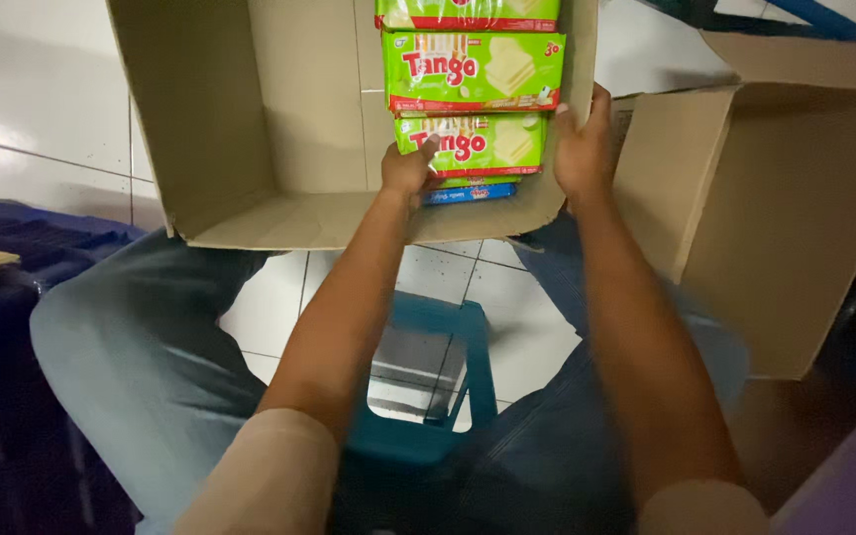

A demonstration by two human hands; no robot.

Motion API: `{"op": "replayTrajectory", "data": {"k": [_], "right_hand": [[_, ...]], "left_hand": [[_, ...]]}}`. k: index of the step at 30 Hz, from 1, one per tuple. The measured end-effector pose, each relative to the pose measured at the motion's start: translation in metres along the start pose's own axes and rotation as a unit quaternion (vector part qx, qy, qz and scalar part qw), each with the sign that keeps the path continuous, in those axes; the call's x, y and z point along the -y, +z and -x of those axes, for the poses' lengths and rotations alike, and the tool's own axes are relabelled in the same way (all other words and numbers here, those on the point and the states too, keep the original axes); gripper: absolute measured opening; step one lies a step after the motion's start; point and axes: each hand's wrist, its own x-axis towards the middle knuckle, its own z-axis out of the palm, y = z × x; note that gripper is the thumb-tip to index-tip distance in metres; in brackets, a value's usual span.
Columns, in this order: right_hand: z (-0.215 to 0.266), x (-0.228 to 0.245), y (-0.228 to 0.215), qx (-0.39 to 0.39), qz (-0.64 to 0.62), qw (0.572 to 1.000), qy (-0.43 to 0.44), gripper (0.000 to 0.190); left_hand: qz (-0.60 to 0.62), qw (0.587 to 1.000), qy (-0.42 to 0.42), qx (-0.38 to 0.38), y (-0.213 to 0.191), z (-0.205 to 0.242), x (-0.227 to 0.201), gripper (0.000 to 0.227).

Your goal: The person transfers small green and blue snack boxes from a blue plastic crate into a cardboard box. They pick up the snack boxes one by one and place them into the cardboard box, arranging them in rows.

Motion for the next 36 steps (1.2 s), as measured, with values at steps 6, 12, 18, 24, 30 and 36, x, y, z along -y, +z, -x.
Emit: {"op": "replayTrajectory", "data": {"k": [6, 12, 18, 24, 30, 36], "right_hand": [[0.005, 0.014, -0.005, -0.012, 0.034, 0.999, 0.006, 0.031], [0.010, 0.026, -0.007, -0.004, 0.014, 0.999, 0.035, 0.029], [0.009, 0.024, -0.007, -0.022, 0.009, 1.000, -0.004, 0.031], [0.008, 0.015, -0.006, -0.011, 0.013, 1.000, -0.009, 0.028], [0.011, 0.028, -0.011, 0.031, 0.035, 0.998, 0.039, 0.053], [0.009, 0.056, -0.016, -0.019, 0.190, 0.978, 0.078, 0.057]], "left_hand": [[-0.288, 0.950, 0.053, 0.111, -0.018, -0.004, -0.012, 0.045], [-0.103, 0.979, 0.076, 0.162, -0.007, -0.014, -0.001, 0.034], [-0.188, 0.972, 0.096, 0.099, -0.003, -0.010, -0.004, 0.036], [-0.186, 0.976, 0.049, 0.100, -0.009, 0.005, -0.013, 0.041], [-0.116, 0.921, 0.365, 0.077, -0.011, 0.027, -0.024, 0.101], [-0.150, 0.910, 0.386, 0.011, 0.002, 0.014, -0.015, 0.087]]}}
